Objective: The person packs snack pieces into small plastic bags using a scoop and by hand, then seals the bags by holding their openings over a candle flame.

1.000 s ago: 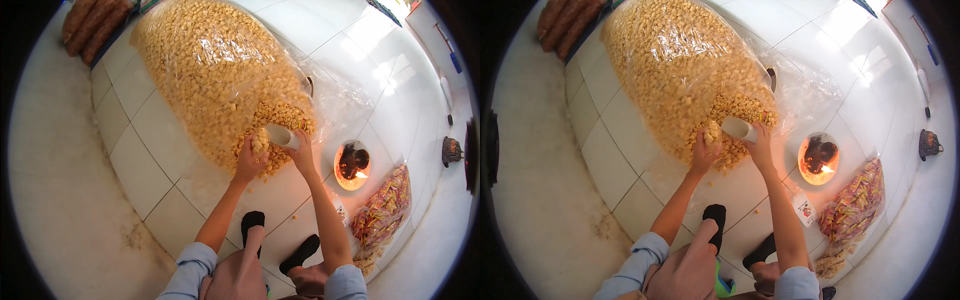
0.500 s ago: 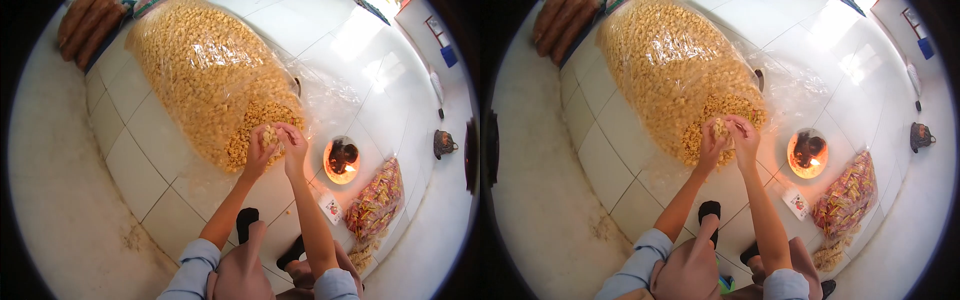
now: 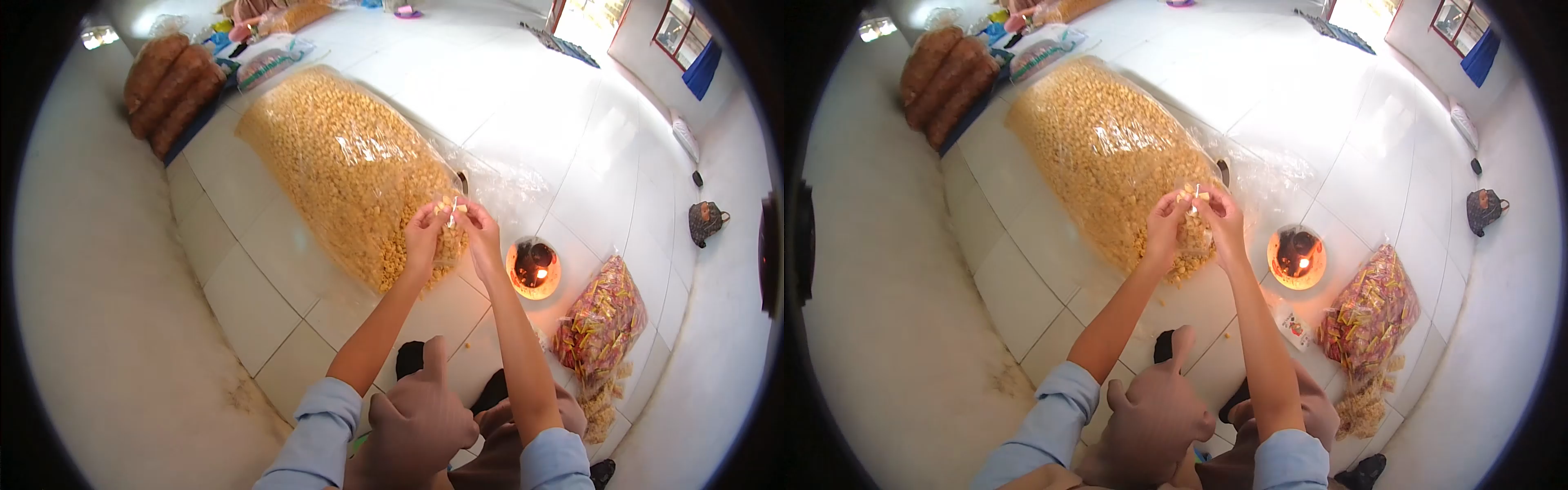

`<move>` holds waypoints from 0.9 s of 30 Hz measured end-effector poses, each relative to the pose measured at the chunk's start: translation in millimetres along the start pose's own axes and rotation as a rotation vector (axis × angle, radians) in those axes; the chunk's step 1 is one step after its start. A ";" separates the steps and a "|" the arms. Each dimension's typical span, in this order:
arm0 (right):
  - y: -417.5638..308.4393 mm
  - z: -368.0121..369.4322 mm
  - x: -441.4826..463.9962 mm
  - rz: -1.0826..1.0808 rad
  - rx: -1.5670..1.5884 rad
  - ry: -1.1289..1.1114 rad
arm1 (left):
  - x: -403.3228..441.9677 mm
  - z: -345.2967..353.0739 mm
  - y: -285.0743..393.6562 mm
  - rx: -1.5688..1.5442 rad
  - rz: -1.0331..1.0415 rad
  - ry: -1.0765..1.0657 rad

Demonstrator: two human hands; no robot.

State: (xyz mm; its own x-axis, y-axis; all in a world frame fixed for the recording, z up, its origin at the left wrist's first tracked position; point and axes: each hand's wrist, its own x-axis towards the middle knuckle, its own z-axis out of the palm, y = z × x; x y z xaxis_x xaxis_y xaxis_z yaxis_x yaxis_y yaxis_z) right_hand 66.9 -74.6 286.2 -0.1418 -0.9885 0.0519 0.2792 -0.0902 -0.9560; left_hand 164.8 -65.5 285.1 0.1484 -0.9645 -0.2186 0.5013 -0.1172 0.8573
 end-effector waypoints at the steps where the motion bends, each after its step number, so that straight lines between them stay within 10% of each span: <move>1: -0.4 -3.0 -0.2 0.099 -0.053 -0.058 | 2.1 -1.0 1.1 0.052 -0.018 0.022; 27: 187.3 -44.0 -4.4 0.616 -0.230 0.084 | 46.2 -102.8 -157.3 0.120 -0.269 0.204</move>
State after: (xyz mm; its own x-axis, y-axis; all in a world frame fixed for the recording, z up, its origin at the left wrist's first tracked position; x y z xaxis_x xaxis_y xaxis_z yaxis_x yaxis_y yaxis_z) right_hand 78.1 -81.8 94.2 -0.0973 -0.8372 -0.5381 0.1246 0.5262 -0.8412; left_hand 180.4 -67.3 92.3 0.1977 -0.8298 -0.5219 0.4436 -0.3991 0.8025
